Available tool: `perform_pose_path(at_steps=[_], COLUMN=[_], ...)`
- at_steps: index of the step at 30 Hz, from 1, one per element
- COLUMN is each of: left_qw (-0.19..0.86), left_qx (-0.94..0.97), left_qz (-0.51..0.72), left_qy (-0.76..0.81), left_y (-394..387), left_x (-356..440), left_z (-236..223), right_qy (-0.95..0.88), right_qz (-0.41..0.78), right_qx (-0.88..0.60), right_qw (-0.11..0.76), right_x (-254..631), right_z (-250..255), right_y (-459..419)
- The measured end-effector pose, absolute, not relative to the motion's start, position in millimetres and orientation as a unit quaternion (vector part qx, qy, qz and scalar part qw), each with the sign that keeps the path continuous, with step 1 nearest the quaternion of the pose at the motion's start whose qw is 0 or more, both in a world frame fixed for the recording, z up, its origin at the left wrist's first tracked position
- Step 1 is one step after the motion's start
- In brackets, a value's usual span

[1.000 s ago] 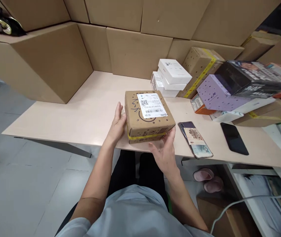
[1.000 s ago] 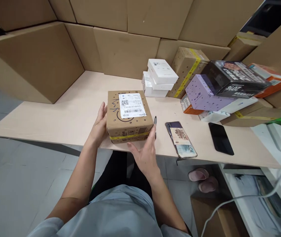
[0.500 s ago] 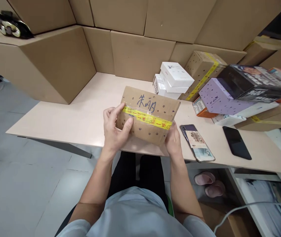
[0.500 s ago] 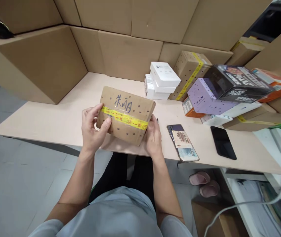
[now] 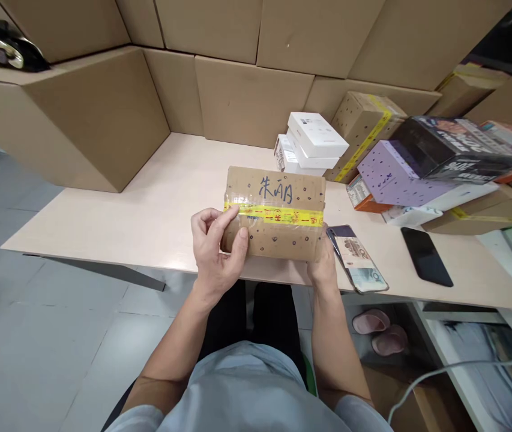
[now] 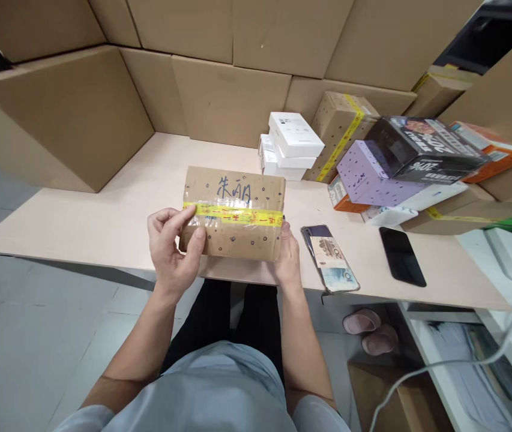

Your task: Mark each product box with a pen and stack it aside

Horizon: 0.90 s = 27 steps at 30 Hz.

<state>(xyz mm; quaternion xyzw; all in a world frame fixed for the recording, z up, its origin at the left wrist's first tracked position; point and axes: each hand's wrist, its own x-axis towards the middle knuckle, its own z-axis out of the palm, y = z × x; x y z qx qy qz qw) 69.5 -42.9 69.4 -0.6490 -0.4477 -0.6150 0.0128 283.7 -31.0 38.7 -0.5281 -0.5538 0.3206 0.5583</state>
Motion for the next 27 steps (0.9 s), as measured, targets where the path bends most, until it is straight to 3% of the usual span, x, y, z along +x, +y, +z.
perform_pose_path(at_steps=[6, 10, 13, 17, 21, 24, 27], left_qw=[0.031, 0.027, 0.016, 0.008, -0.001, -0.009, -0.015], left_qx=[-0.645, -0.649, -0.656, -0.67, -0.665, -0.657, -0.653], left_qz=[-0.62, -0.62, -0.607, -0.574, -0.562, -0.568, -0.571], left_qy=[-0.445, -0.439, -0.448, -0.471, -0.492, -0.495, -0.498], left_y=[-37.5, -34.8, -33.0, -25.3, -13.0, -6.3, -3.7], left_x=[72.4, 72.1, 71.3, 71.5, 73.7, 75.7, 76.9], left_z=[61.8, 60.5, 60.2, 60.7, 62.2, 60.7, 56.8], right_qy=[-0.523, -0.541, -0.578, -0.633, -0.656, -0.667, -0.664], right_qz=[0.33, 0.204, 0.099, 0.083, 0.065, 0.075, 0.107], right_qx=[-0.552, -0.626, -0.694, -0.732, -0.735, -0.724, -0.703], right_qw=[0.559, 0.523, 0.418, 0.236, 0.162, 0.158, 0.232], right_x=[287.7, 303.4, 314.8, 314.9, 309.5, 314.5, 326.5], right_z=[33.9, 30.2, 28.8, 30.2, 34.7, 34.0, 26.0], right_y=[-32.1, -25.7, -21.2, -17.9, -12.0, -6.6, -2.8])
